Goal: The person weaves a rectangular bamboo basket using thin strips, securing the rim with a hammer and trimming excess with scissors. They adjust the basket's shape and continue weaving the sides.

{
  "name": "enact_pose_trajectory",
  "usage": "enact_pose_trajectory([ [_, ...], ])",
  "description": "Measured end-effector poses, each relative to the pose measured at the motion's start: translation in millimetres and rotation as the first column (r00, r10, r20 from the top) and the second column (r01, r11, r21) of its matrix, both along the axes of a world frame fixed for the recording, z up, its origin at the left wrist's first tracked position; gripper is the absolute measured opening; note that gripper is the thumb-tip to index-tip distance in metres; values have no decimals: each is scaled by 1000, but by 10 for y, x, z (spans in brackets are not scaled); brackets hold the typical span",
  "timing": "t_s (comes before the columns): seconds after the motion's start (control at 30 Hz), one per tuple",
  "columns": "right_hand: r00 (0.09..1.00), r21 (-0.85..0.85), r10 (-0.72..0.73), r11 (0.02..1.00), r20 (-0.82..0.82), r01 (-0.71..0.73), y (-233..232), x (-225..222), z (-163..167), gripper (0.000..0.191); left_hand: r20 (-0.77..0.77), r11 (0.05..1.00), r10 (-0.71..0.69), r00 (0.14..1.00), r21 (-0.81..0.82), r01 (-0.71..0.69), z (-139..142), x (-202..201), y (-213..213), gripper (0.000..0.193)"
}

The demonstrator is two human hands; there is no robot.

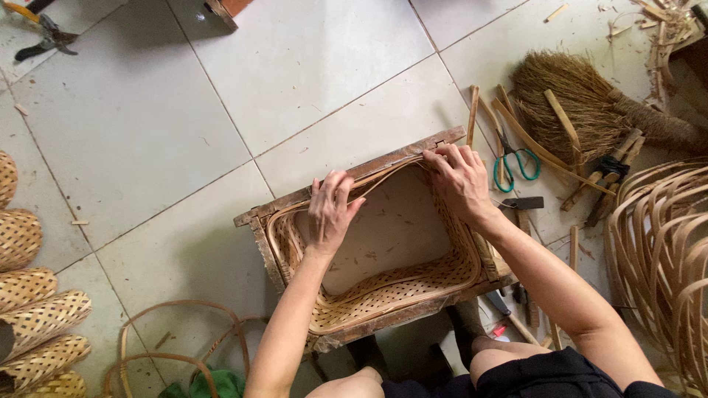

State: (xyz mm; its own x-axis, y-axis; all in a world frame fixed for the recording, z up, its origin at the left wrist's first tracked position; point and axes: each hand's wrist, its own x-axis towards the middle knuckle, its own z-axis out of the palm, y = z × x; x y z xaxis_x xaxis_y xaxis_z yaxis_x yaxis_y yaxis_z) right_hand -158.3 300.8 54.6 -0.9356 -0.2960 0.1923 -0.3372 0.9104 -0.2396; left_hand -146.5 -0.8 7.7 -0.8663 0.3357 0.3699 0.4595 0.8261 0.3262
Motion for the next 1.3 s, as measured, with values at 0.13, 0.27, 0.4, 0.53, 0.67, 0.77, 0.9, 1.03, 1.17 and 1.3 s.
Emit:
enact_pose_trajectory([
  [0.13,994,-56,81,995,-76,-86,-51,59,158,43,-208,960,93,974,-239,-143,29,-110,24,77],
  [0.27,865,-143,492,867,95,-477,-491,671,75,44,-104,937,21,994,-344,-56,-6,-181,-55,84],
  [0.4,273,-576,806,573,525,-584,-958,1218,-76,25,-129,940,6,992,-338,-50,-58,-240,-71,82],
  [0.53,281,-622,852,517,442,-589,-1084,1320,-155,23,-121,935,8,993,-352,-50,-60,-252,-80,84],
  [0.67,269,-630,857,507,439,-588,-1114,1275,-175,21,-124,953,13,992,-298,-50,-58,-248,-96,82],
  [0.77,247,-617,846,518,473,-592,-1145,1238,-158,21,-118,960,15,993,-275,-47,-59,-246,-111,81],
  [0.9,228,-599,823,542,521,-589,-1182,1179,-66,20,-103,957,18,995,-285,-47,-42,-245,-117,80],
  [1.03,241,-540,774,594,585,-597,-1225,1121,13,24,-104,954,18,994,-297,-48,-31,-268,-113,80],
  [1.17,261,-606,825,550,501,-574,-1219,1064,-30,20,-117,953,15,993,-300,-50,-48,-295,-114,76],
  [1.3,270,-600,822,555,501,-577,-1213,1053,-101,23,-110,956,-10,994,-294,-23,-79,-331,-121,74],
])
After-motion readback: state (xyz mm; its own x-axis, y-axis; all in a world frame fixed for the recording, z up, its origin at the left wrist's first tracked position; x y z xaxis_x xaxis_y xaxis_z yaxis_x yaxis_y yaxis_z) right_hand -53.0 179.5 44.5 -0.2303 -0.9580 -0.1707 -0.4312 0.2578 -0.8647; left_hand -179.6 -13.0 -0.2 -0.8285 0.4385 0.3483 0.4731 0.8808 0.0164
